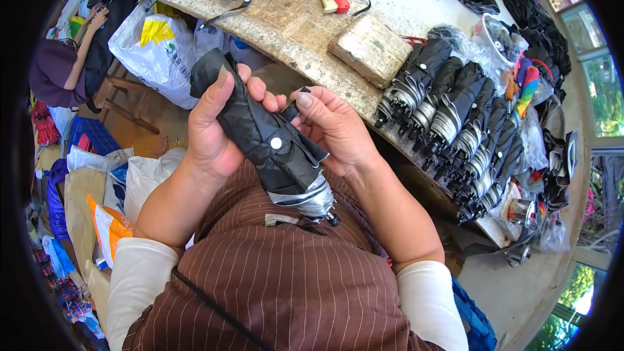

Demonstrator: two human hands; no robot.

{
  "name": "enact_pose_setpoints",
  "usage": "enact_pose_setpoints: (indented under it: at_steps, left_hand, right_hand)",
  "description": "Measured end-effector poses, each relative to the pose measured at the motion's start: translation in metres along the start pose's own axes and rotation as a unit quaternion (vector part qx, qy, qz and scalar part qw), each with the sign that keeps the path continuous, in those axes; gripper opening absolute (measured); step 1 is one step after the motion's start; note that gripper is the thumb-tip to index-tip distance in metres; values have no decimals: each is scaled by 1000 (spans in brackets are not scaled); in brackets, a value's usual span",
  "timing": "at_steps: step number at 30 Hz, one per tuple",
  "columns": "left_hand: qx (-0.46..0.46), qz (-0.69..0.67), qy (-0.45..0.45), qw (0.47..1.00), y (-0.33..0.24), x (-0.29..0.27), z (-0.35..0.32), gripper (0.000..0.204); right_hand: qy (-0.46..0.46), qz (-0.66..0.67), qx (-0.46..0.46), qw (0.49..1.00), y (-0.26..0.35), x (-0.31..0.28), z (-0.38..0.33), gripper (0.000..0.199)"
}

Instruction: Folding and securing the fabric of umbrellas on a production line.

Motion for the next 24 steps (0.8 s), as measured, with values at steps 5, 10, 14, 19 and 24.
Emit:
enact_pose_setpoints:
  at_steps: [5, 10, 14, 19, 24]
  left_hand:
    - [-22, 15, -7, 1000, 7, -10, -3, 22]
    - [-27, 6, -20, 999, 9, -14, -6, 22]
    - [-27, -7, -22, 999, 10, -15, -7, 23]
    - [-17, -20, -41, 999, 11, -21, -10, 23]
    - [-18, -18, -45, 999, 13, -22, -11, 24]
  right_hand:
    - [-8, 17, -9, 1000, -5, -2, -1, 11]
    - [-22, 41, 8, 999, -12, -7, -2, 11]
    - [-40, 62, 26, 997, -15, -11, -5, 12]
    - [-58, 58, 44, 996, -15, -12, -10, 13]
    - [-43, 27, 40, 998, -13, -8, -14, 14]
Point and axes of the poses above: each hand's wrist, its own z-axis towards the middle knuckle, its own x-axis out of the palm, y = z × x, the point moved 8 cm from there along z, towards the middle knuckle, and after that the axes turned 7 degrees about -x, right-handed, at the moved point
